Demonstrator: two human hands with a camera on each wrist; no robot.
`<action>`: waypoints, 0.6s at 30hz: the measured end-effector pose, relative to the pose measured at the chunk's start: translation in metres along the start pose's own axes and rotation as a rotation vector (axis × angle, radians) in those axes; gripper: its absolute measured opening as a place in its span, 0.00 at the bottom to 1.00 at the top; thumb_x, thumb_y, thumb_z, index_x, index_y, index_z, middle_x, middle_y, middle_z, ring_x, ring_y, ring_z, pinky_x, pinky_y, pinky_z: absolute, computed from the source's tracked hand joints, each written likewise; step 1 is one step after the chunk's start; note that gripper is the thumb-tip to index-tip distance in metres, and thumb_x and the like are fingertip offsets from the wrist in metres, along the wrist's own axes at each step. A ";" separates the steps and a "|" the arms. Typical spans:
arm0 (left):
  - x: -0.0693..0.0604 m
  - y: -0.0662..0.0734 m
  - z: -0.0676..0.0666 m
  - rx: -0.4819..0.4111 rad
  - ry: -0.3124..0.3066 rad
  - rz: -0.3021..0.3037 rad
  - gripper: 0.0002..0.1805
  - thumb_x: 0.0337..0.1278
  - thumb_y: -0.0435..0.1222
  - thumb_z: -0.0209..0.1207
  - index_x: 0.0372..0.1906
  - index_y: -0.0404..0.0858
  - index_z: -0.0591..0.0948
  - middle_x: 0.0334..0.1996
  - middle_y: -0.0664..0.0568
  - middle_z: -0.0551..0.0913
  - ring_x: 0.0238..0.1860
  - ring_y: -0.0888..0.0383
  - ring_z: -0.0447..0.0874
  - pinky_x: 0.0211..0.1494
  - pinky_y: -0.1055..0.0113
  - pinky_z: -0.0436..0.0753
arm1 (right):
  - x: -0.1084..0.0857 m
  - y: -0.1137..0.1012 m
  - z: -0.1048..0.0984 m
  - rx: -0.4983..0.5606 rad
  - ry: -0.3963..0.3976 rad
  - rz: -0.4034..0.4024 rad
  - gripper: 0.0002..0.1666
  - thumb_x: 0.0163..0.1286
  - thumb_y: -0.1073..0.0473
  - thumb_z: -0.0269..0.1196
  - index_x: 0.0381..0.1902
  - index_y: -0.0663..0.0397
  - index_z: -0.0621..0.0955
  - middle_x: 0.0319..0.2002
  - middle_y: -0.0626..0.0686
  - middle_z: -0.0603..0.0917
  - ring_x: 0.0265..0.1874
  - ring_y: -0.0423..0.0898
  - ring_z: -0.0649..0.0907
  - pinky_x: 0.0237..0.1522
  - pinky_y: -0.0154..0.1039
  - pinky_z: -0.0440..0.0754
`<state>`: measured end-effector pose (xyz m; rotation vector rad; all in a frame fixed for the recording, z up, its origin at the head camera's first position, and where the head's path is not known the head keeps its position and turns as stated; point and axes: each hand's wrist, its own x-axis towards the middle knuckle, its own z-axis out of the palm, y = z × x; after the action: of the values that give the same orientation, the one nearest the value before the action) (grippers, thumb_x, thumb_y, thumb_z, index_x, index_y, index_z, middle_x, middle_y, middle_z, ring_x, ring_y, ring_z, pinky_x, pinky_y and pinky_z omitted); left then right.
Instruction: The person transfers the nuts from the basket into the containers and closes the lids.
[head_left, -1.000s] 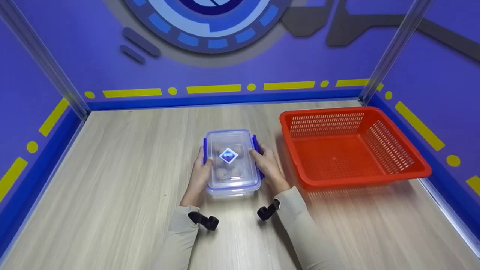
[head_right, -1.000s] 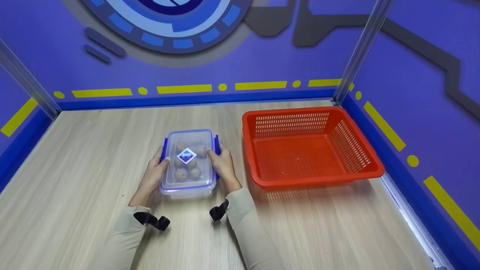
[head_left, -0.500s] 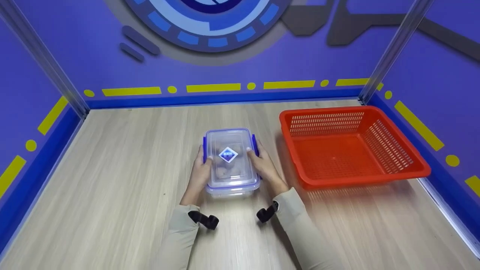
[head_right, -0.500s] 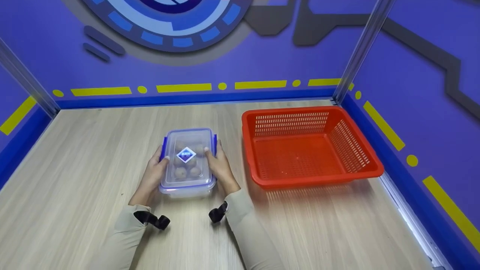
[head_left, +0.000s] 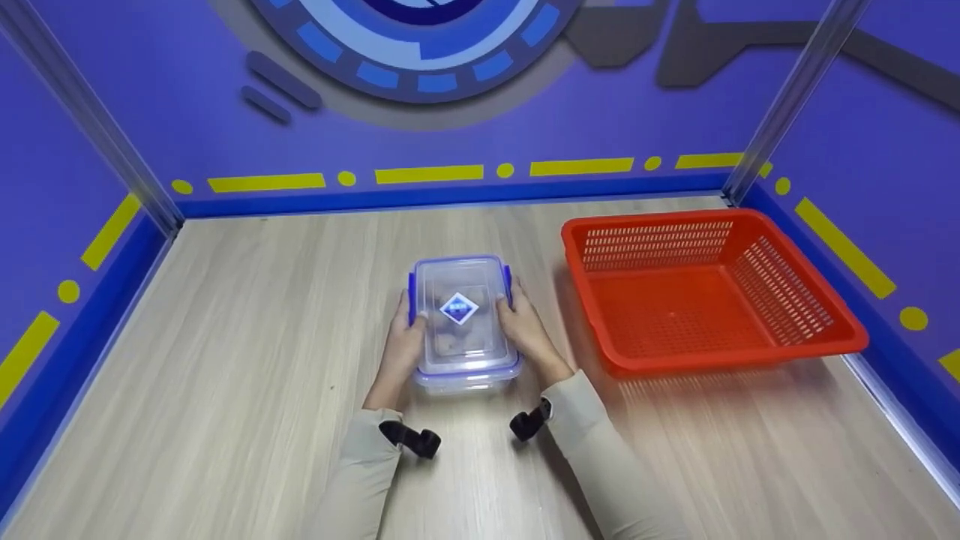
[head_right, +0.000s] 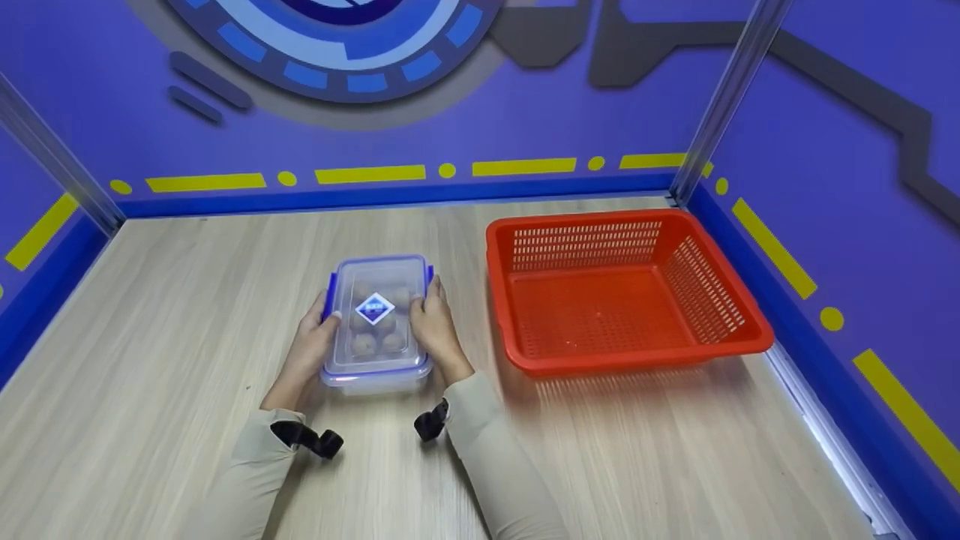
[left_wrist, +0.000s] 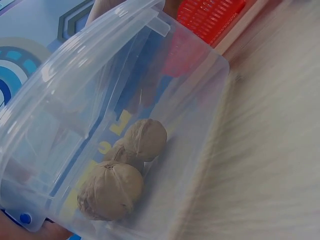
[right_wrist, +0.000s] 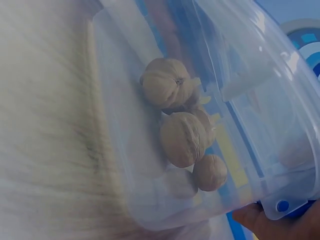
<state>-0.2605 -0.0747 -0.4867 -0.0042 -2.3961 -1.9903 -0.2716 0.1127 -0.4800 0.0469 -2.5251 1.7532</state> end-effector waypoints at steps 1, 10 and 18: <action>0.000 0.000 0.000 0.000 0.001 0.000 0.35 0.65 0.29 0.41 0.74 0.26 0.45 0.75 0.33 0.45 0.76 0.40 0.42 0.80 0.52 0.43 | 0.000 -0.001 0.000 -0.002 0.007 -0.002 0.36 0.72 0.64 0.45 0.71 0.78 0.49 0.72 0.74 0.50 0.74 0.63 0.52 0.77 0.51 0.46; 0.000 -0.001 0.000 0.008 -0.012 -0.003 0.35 0.66 0.29 0.40 0.74 0.26 0.44 0.75 0.32 0.44 0.76 0.39 0.40 0.80 0.52 0.42 | 0.002 -0.004 0.004 -0.120 0.014 -0.085 0.34 0.70 0.68 0.43 0.68 0.85 0.49 0.69 0.80 0.53 0.72 0.67 0.54 0.76 0.55 0.49; 0.001 -0.002 0.000 0.014 -0.011 0.007 0.35 0.67 0.29 0.40 0.74 0.27 0.43 0.75 0.32 0.44 0.76 0.39 0.41 0.80 0.51 0.43 | 0.002 -0.003 0.007 -0.143 0.027 -0.132 0.33 0.69 0.70 0.43 0.66 0.88 0.50 0.67 0.82 0.54 0.71 0.70 0.55 0.75 0.57 0.51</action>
<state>-0.2613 -0.0747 -0.4885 -0.0231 -2.4133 -1.9765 -0.2735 0.1053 -0.4795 0.1772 -2.5556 1.5121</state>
